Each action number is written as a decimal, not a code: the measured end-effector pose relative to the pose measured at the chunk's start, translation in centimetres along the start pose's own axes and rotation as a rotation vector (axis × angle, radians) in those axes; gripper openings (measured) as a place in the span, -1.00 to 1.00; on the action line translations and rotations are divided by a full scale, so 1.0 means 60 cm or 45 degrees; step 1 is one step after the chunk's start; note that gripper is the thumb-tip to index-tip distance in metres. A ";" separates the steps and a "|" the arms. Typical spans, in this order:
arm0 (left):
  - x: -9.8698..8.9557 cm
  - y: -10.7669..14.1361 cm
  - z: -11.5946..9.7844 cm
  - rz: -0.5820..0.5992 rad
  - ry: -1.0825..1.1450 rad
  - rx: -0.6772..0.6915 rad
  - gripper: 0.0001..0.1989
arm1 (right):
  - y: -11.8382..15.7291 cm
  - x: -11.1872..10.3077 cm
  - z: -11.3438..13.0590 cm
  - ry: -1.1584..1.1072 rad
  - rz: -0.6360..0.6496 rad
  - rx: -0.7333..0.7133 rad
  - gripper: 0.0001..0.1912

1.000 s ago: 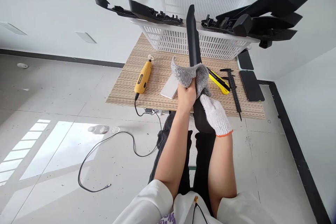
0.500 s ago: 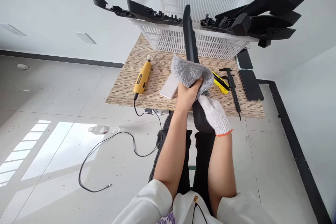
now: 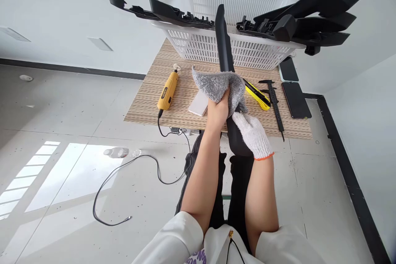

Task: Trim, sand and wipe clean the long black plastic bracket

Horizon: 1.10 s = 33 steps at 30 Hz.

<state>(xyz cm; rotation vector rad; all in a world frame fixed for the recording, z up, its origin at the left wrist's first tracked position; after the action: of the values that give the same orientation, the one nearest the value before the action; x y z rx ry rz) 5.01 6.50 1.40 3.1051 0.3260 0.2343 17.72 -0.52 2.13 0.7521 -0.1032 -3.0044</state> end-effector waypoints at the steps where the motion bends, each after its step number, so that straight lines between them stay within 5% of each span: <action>1: 0.000 -0.001 -0.001 0.010 -0.002 0.020 -0.55 | 0.000 -0.001 0.001 0.007 -0.010 -0.002 -0.48; 8: 0.013 0.000 -0.006 0.182 0.008 0.124 -0.50 | -0.001 -0.001 0.002 0.002 -0.001 -0.027 -0.49; 18: -0.012 -0.011 -0.002 0.112 -0.063 0.155 -0.56 | 0.004 -0.003 -0.005 0.013 -0.068 0.099 -0.41; 25: -0.021 -0.008 -0.006 0.322 0.040 0.058 -0.59 | 0.001 -0.005 -0.010 0.031 -0.111 0.151 -0.42; 33: 0.020 0.022 -0.024 0.525 0.067 0.135 -0.67 | 0.005 -0.016 0.002 -0.111 -0.149 0.106 -0.59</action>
<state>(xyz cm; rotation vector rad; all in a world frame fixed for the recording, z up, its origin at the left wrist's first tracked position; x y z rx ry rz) 6.22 5.45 3.03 3.2410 -0.3179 0.3104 18.52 -0.73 2.73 0.6559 -0.1951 -3.1622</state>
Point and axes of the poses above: each hand's wrist, its own y-axis away from the middle knuckle, its own x-axis out of the palm, z = x × y, the point moved 6 cm from there along -y, towards the middle knuckle, and after that the axes turned 3 degrees about -x, right-handed, at the moved point
